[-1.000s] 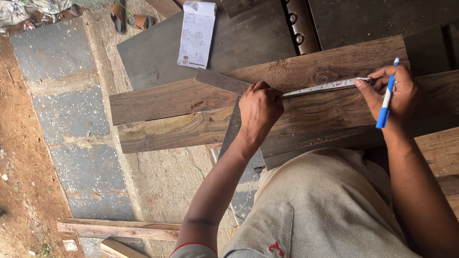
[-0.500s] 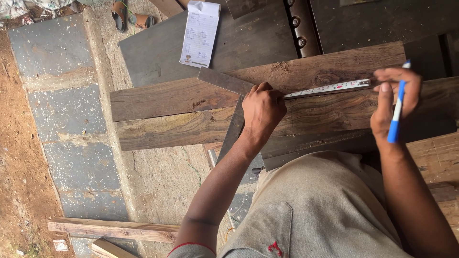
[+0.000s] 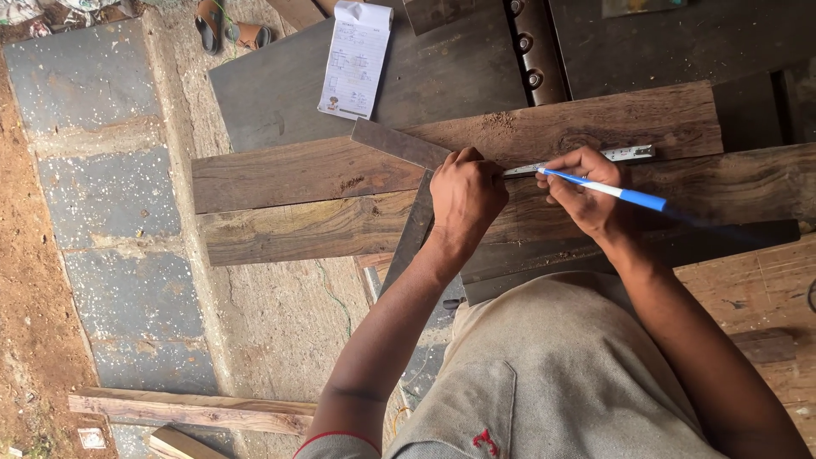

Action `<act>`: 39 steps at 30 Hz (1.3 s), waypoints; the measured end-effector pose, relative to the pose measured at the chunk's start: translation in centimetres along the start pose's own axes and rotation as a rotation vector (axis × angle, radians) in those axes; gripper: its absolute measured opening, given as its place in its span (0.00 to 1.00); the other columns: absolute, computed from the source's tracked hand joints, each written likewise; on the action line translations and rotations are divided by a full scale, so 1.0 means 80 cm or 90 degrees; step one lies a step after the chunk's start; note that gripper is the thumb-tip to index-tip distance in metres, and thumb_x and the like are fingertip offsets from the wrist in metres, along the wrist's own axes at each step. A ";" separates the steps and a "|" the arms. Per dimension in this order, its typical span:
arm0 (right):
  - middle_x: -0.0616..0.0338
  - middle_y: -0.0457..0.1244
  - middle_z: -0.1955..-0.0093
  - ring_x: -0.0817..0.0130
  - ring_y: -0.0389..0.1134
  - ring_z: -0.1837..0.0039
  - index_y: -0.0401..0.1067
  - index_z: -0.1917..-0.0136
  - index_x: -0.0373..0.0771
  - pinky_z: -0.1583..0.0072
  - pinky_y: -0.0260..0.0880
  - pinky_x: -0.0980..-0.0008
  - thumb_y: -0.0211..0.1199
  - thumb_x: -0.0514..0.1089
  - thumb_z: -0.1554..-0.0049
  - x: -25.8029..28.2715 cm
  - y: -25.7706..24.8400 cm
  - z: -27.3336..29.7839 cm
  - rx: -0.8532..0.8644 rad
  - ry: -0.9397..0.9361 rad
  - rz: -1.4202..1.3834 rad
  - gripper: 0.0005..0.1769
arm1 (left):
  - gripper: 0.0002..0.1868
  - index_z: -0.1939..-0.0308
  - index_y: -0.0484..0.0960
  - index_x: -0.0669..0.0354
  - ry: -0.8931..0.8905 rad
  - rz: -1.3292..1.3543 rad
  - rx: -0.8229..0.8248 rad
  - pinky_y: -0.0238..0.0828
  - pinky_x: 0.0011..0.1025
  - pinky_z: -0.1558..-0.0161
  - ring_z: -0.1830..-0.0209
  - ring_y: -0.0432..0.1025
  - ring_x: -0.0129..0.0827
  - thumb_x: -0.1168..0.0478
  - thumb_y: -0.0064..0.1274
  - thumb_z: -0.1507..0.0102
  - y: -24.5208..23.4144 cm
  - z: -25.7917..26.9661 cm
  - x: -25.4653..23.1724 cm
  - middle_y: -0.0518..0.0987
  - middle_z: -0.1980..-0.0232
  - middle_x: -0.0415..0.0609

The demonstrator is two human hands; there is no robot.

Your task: Measuring and marking a wooden plank with a square and a marker for subsequent woodworking operations.

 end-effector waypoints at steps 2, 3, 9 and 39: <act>0.50 0.71 0.55 0.70 0.74 0.56 0.73 0.48 0.29 0.57 0.78 0.74 0.60 0.34 0.37 0.001 0.001 -0.001 0.000 -0.009 0.040 0.05 | 0.05 0.70 0.91 0.51 0.000 0.004 0.000 0.76 0.36 0.55 0.58 0.77 0.38 0.64 0.60 0.46 0.000 0.000 0.001 0.82 0.63 0.45; 0.51 0.71 0.58 0.71 0.73 0.59 0.74 0.49 0.29 0.59 0.75 0.76 0.62 0.35 0.36 0.002 0.001 0.000 -0.001 -0.018 0.078 0.05 | 0.05 0.70 0.91 0.51 0.002 0.006 0.000 0.76 0.36 0.55 0.58 0.77 0.38 0.64 0.60 0.46 0.000 0.000 0.001 0.82 0.64 0.45; 0.56 0.69 0.65 0.77 0.69 0.66 0.76 0.50 0.30 0.67 0.67 0.79 0.65 0.35 0.38 -0.006 0.008 -0.004 0.007 0.045 0.108 0.05 | 0.05 0.69 0.91 0.51 -0.002 0.008 -0.002 0.75 0.36 0.56 0.59 0.77 0.38 0.64 0.61 0.46 0.002 0.000 0.002 0.82 0.64 0.45; 0.57 0.70 0.65 0.76 0.71 0.65 0.77 0.51 0.32 0.66 0.67 0.79 0.67 0.38 0.38 0.020 0.012 -0.007 0.022 -0.010 0.230 0.06 | 0.05 0.69 0.91 0.52 0.004 -0.002 0.013 0.76 0.36 0.56 0.59 0.77 0.38 0.65 0.60 0.46 0.002 -0.001 0.000 0.81 0.63 0.46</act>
Point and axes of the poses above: each hand's wrist, its own z-axis away from the middle knuckle, its own y-axis out of the palm, x = y × z, the point moved 6 cm from there along -z, towards the middle knuckle
